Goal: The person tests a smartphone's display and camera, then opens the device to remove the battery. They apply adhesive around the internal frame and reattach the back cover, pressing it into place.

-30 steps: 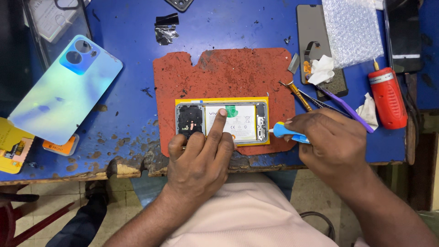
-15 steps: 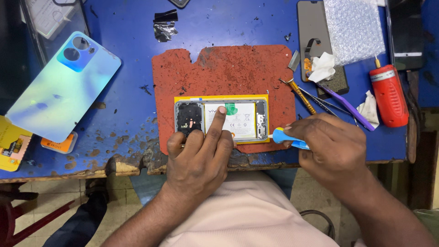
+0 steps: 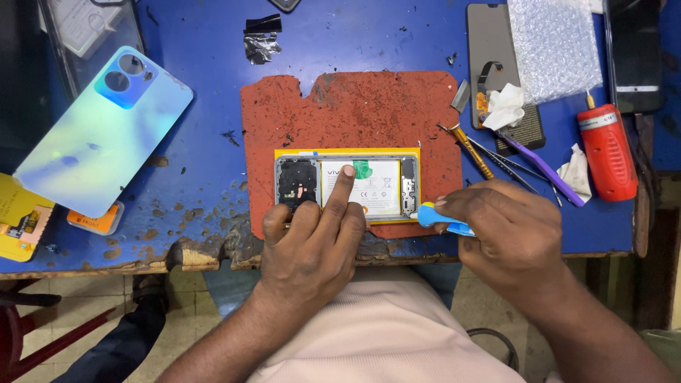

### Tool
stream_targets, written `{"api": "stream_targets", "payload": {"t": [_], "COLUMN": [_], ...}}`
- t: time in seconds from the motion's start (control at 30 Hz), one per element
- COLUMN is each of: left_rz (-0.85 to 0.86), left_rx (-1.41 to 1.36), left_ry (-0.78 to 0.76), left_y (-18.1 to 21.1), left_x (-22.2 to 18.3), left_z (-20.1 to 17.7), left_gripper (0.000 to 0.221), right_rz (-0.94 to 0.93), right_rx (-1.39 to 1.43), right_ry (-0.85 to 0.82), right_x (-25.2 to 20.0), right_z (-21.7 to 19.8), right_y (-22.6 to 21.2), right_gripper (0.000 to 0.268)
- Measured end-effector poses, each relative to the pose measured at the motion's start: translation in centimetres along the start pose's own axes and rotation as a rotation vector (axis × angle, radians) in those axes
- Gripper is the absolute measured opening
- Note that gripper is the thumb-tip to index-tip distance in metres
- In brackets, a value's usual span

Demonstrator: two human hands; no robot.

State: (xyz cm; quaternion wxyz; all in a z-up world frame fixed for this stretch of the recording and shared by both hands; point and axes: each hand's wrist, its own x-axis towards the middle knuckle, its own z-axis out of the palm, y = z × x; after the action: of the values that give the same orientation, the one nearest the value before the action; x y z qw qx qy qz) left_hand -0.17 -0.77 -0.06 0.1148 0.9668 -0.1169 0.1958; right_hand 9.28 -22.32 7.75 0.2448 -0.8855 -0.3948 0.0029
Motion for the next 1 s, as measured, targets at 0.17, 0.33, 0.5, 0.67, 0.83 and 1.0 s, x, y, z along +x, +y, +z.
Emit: {"api": "stream_targets", "payload": {"t": [0.17, 0.33, 0.5, 0.67, 0.83, 1.0], "left_rz": [-0.006, -0.009, -0.025, -0.098, -0.267, -0.379], "left_rx": [-0.008, -0.016, -0.082, -0.233, -0.379, -0.339], "left_ry": [0.002, -0.009, -0.017, 0.034, 0.109, 0.235], "left_y": [0.0, -0.1, -0.5, -1.3, -3.5, -6.1], "left_x": [0.0, 0.1, 0.1, -0.2, -1.4, -2.6], "left_z": [-0.1, -0.4, -0.9, -1.9, -3.2, -3.5], "left_gripper": [0.009, 0.011, 0.012, 0.014, 0.017, 0.018], "right_rz": [-0.017, -0.032, -0.033, -0.041, -0.08, -0.087], "right_rx": [0.008, 0.018, 0.043, 0.04, 0.051, 0.043], "right_ry": [-0.01, -0.011, -0.025, -0.023, -0.028, -0.024], "right_x": [0.1, 0.6, 0.9, 1.3, 1.6, 1.8], "right_z": [0.2, 0.4, 0.6, 1.0, 1.3, 1.7], "right_y": [-0.2, -0.5, -0.8, -0.9, -1.0, -1.2], "right_gripper": [0.031, 0.033, 0.034, 0.034, 0.036, 0.036]}}
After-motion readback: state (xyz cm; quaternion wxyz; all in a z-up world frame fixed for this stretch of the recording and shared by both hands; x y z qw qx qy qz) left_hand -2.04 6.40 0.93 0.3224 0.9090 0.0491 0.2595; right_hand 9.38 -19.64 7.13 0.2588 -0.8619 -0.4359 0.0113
